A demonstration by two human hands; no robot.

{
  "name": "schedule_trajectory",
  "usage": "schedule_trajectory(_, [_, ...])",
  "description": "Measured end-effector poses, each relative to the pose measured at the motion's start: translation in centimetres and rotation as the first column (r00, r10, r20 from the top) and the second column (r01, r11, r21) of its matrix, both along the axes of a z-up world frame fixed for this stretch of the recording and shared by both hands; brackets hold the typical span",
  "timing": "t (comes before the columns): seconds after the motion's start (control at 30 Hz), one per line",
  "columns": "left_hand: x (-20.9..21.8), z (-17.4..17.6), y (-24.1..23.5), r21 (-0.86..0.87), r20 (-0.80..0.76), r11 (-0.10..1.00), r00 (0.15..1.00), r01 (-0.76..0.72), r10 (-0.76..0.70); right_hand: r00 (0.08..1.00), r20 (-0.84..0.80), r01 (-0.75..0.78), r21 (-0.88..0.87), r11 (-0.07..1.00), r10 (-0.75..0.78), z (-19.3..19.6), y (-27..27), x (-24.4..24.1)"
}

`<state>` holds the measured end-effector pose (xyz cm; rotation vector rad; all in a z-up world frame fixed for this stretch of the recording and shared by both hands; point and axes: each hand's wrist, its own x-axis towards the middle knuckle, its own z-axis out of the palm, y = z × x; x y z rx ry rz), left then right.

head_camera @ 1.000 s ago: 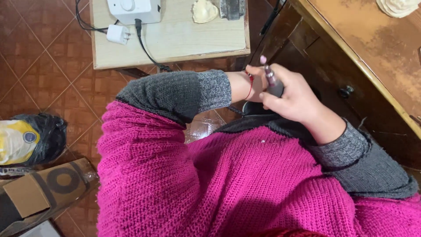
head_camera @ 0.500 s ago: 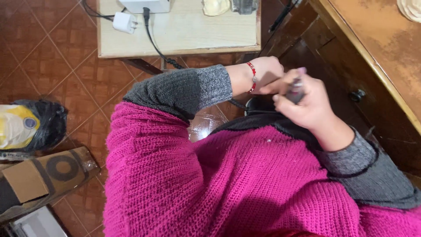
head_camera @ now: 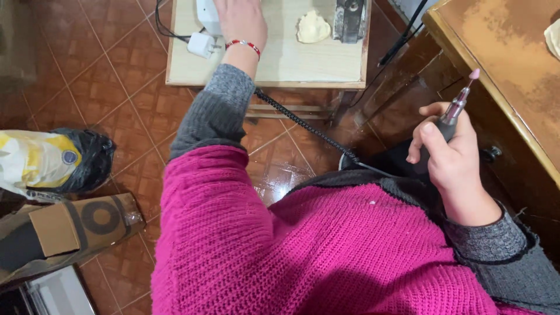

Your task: Repairing and adjusting a dental prosthetic using various dental tools.

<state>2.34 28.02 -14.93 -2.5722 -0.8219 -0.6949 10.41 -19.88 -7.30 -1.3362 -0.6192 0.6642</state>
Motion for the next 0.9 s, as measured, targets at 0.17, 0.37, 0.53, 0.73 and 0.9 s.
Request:
schedule_trajectory(0.17, [1.7,-0.3,-0.5,0.053,-0.010,0.989,0.990,-0.138,0.139,0.999,-0.040,-0.003,-0.006,1.000,0.003,-0.8,-1.3,0.2])
schedule_trajectory(0.37, [2.4,-3.0,2.1,0.049,0.008,0.993,0.994,-0.109,0.109,0.991,-0.129,0.042,0.124,0.991,-0.026,-0.5,-2.2,0.1])
schedule_trajectory(0.53, [2.2,1.7,-1.5,-0.045,-0.092,0.984,0.981,-0.173,0.168,0.990,-0.131,-0.001,0.319,0.948,0.045,-2.0,-4.6,0.2])
schedule_trajectory(0.73, [3.2,10.2,-13.6,-0.082,0.227,0.978,0.959,0.194,-0.171,0.995,-0.093,0.069,0.363,0.929,-0.038,-1.7,-6.6,0.4])
schedule_trajectory(0.9, [8.5,13.6,-29.3,-0.083,0.422,0.591,0.566,0.802,-0.709,0.980,-0.154,0.169,0.302,0.938,-0.127,-1.7,-7.3,-0.2])
